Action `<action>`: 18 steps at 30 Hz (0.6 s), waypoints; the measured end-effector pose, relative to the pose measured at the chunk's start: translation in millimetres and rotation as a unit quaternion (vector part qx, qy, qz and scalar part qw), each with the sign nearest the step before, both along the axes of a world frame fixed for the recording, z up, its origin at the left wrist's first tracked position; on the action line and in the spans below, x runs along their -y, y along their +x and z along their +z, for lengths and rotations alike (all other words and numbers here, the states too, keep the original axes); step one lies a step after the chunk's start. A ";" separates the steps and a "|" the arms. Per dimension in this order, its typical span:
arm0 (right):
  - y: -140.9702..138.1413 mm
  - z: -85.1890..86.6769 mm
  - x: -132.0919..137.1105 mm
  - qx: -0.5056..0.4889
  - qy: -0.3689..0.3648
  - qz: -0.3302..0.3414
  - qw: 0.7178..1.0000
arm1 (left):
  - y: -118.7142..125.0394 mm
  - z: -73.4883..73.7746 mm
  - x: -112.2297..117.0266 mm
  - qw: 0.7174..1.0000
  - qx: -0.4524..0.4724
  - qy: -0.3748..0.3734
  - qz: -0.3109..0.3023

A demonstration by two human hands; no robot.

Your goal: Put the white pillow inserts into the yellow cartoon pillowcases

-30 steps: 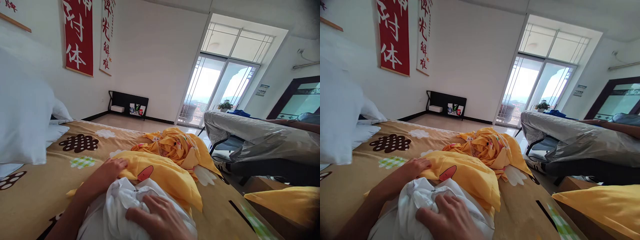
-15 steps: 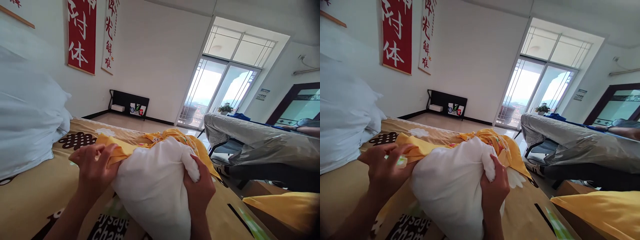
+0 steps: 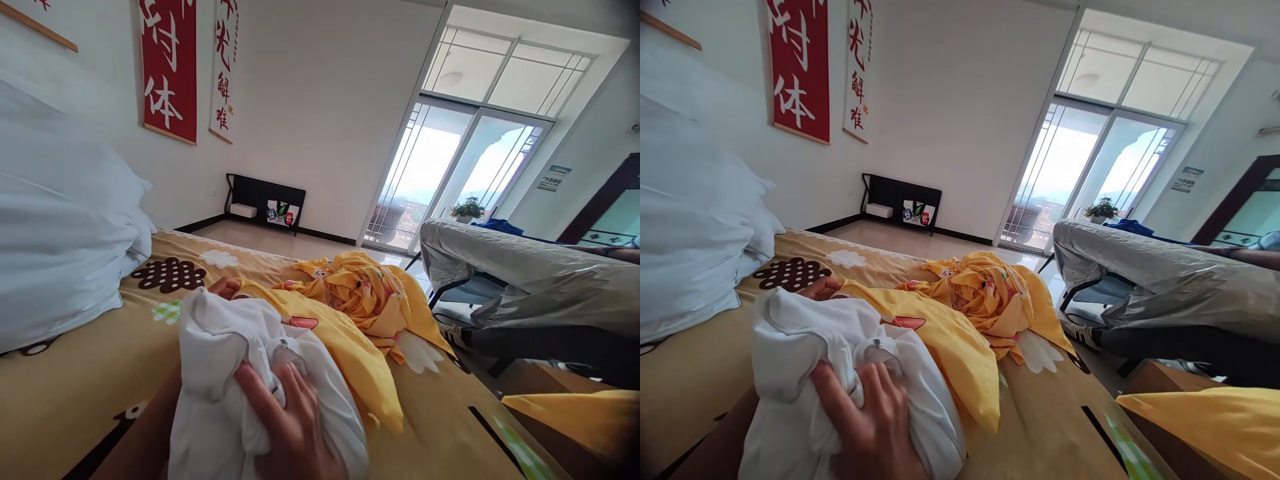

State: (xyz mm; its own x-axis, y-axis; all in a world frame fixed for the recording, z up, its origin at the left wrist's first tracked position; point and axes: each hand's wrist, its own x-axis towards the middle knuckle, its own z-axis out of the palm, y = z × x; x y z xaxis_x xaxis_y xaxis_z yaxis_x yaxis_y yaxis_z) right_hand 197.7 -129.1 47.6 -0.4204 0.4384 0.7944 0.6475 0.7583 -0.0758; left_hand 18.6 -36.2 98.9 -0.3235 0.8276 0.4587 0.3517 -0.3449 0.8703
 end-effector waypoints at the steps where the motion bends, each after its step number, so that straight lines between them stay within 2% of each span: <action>1: -2.1 2.5 -8.5 0.019 -0.024 0.001 1.000 | -0.3 2.7 3.2 0.999 0.047 -0.015 -0.011; 4: -6.5 3.5 -23.3 0.083 -0.107 0.001 0.991 | 5.6 8.8 18.6 0.990 0.133 -0.035 -0.024; 6: -8.9 0.1 -25.3 0.109 -0.141 -0.012 0.984 | 12.9 10.7 30.6 0.993 0.115 -0.022 -0.009; 8: -8.9 -1.9 -27.5 0.113 -0.162 -0.034 0.980 | 20.5 10.3 41.9 0.998 0.058 -0.004 0.004; 11: 1.2 1.9 -39.6 0.065 -0.173 -0.081 0.979 | 31.4 5.0 55.1 0.989 -0.117 0.091 0.013; 13: 15.2 6.6 -52.3 0.014 -0.177 -0.134 0.975 | 39.0 -0.9 60.2 0.948 -0.257 0.187 0.013; 15: 32.4 9.8 -65.4 -0.032 -0.168 -0.193 0.966 | 46.6 -6.9 61.4 0.892 -0.365 0.267 0.012; 17: 49.3 10.2 -76.6 -0.079 -0.125 -0.234 0.961 | 52.2 -10.8 59.3 0.851 -0.415 0.319 0.027; 18: 56.7 9.5 -81.3 -0.104 -0.100 -0.243 0.959 | 53.3 -11.5 57.6 0.844 -0.422 0.328 0.046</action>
State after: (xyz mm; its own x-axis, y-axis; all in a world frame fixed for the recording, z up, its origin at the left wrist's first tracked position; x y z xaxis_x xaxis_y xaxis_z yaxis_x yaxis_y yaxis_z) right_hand 254.4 -47.9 57.0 0.0302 0.6947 0.7187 0.8760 0.3279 -0.3538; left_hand 71.9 -93.8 87.4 0.2987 0.2945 0.9078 0.8020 -0.5930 -0.0715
